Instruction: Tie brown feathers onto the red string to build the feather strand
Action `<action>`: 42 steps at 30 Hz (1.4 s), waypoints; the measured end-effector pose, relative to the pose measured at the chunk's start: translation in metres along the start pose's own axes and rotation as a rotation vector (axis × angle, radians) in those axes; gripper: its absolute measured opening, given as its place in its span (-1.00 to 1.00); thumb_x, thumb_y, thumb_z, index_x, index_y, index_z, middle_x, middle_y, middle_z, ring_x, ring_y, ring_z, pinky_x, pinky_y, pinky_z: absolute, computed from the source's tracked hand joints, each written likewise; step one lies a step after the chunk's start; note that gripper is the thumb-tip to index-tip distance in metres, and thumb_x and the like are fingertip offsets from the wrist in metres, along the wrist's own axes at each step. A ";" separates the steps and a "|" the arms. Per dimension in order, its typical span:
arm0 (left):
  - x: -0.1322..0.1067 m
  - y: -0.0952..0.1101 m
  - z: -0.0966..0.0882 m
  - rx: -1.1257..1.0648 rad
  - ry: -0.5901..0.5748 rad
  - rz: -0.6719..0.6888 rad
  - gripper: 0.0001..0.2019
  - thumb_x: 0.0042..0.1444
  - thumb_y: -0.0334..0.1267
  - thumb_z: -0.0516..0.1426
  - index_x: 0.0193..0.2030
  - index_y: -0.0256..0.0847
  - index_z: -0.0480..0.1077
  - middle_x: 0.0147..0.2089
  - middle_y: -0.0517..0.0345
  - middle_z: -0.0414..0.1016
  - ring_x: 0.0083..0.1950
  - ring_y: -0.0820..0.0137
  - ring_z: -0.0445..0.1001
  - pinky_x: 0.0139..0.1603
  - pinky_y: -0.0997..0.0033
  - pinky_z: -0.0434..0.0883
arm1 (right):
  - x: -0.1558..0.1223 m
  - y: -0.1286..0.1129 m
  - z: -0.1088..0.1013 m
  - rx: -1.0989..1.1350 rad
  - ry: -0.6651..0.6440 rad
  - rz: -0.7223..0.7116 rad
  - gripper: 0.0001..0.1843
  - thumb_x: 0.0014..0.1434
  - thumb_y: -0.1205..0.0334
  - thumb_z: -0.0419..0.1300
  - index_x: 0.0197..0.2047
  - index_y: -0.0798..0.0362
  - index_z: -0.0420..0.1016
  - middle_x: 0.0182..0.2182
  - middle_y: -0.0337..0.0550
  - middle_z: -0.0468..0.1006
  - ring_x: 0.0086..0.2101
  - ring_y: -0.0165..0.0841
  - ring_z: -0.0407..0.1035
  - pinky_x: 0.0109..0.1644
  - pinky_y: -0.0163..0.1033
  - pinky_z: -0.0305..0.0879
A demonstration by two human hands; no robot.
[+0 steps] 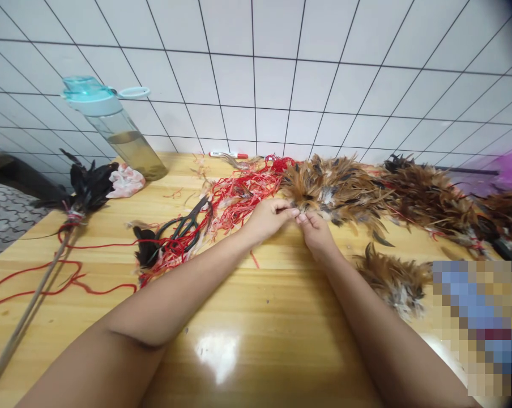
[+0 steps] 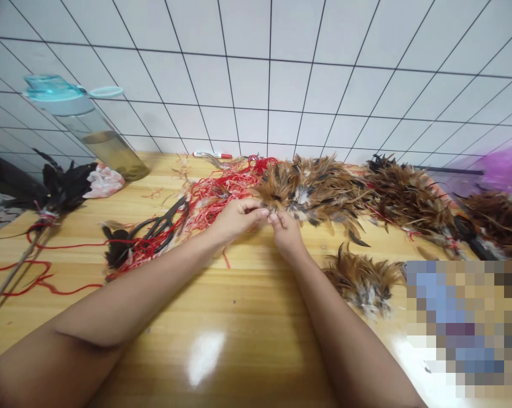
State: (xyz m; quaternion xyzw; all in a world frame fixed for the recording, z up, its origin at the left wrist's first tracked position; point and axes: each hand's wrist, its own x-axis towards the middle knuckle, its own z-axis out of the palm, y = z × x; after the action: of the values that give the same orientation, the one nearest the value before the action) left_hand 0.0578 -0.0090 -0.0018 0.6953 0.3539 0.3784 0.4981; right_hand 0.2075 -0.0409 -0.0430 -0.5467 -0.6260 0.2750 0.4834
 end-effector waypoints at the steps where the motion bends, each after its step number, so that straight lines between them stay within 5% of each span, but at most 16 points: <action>1: 0.000 0.000 0.001 -0.086 -0.015 -0.039 -0.75 0.07 -0.14 0.18 -0.44 -0.32 0.46 -0.44 0.16 0.51 -0.39 0.48 0.41 -0.31 0.49 0.32 | 0.000 -0.001 0.000 -0.029 -0.009 -0.020 -0.67 0.19 -0.01 0.01 -0.49 0.01 0.27 -0.51 -0.20 0.36 -0.41 -0.33 0.24 -0.24 -0.20 0.23; 6: 0.000 -0.004 -0.003 -0.372 -0.111 -0.129 -0.67 -0.12 -0.08 0.32 -0.47 -0.35 0.42 -0.44 0.10 0.51 -0.35 0.44 0.47 -0.23 0.43 0.38 | 0.001 -0.003 -0.001 -0.075 -0.079 -0.045 -0.63 0.15 -0.06 0.05 -0.54 0.01 0.27 -0.51 -0.16 0.38 -0.39 -0.30 0.25 -0.20 -0.16 0.23; 12: 0.000 -0.008 -0.015 -0.426 -0.251 -0.194 -0.65 -0.17 -0.12 0.38 -0.40 -0.40 0.45 -0.40 0.02 0.53 -0.33 0.42 0.48 -0.19 0.37 0.38 | -0.002 -0.007 0.003 0.219 -0.243 0.094 -0.52 0.06 -0.25 0.13 -0.55 0.01 0.25 -0.53 -0.22 0.37 -0.41 -0.35 0.26 -0.21 -0.21 0.24; 18: 0.001 -0.006 -0.010 -0.620 -0.097 -0.210 -0.67 -0.19 -0.19 0.40 -0.47 -0.38 0.40 -0.50 0.17 0.44 -0.46 0.54 0.40 -0.34 0.49 0.34 | -0.003 -0.023 -0.001 0.415 -0.200 0.181 -0.57 -0.01 -0.20 0.24 -0.46 0.04 0.42 -0.55 -0.25 0.35 -0.39 -0.37 0.27 -0.24 -0.25 0.23; 26: 0.008 -0.015 -0.015 -0.985 -0.048 -0.384 -0.89 -0.01 -0.45 0.29 -0.38 -0.39 0.42 -0.48 0.20 0.40 -0.48 0.63 0.37 -0.38 0.61 0.39 | 0.000 -0.027 -0.006 0.498 -0.159 0.224 -0.60 -0.09 -0.12 0.35 -0.43 0.05 0.45 -0.61 -0.33 0.25 -0.48 -0.46 0.17 -0.41 -0.33 0.11; 35: 0.005 -0.014 -0.009 -0.936 -0.117 -0.392 -0.86 -0.02 -0.42 0.30 -0.45 -0.41 0.42 -0.50 0.14 0.43 -0.44 0.57 0.42 -0.38 0.60 0.41 | -0.002 -0.028 -0.003 0.460 -0.210 0.144 -0.59 -0.04 -0.15 0.31 -0.44 0.06 0.45 -0.56 -0.30 0.30 -0.48 -0.47 0.14 -0.41 -0.33 0.09; 42: 0.006 -0.009 -0.021 -0.767 -0.127 -0.357 -0.75 -0.13 -0.30 0.38 -0.47 -0.43 0.42 -0.54 0.16 0.41 -0.52 0.60 0.36 -0.46 0.57 0.33 | 0.000 -0.025 -0.009 0.399 -0.242 0.186 -0.51 -0.01 -0.24 0.24 -0.36 0.07 0.47 -0.63 -0.36 0.16 -0.51 -0.46 0.08 -0.45 -0.33 0.02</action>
State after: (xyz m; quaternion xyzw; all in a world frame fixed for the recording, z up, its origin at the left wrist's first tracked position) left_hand 0.0404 0.0075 -0.0052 0.4094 0.2711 0.3468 0.7991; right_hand 0.2055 -0.0483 -0.0180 -0.4588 -0.5598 0.4997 0.4758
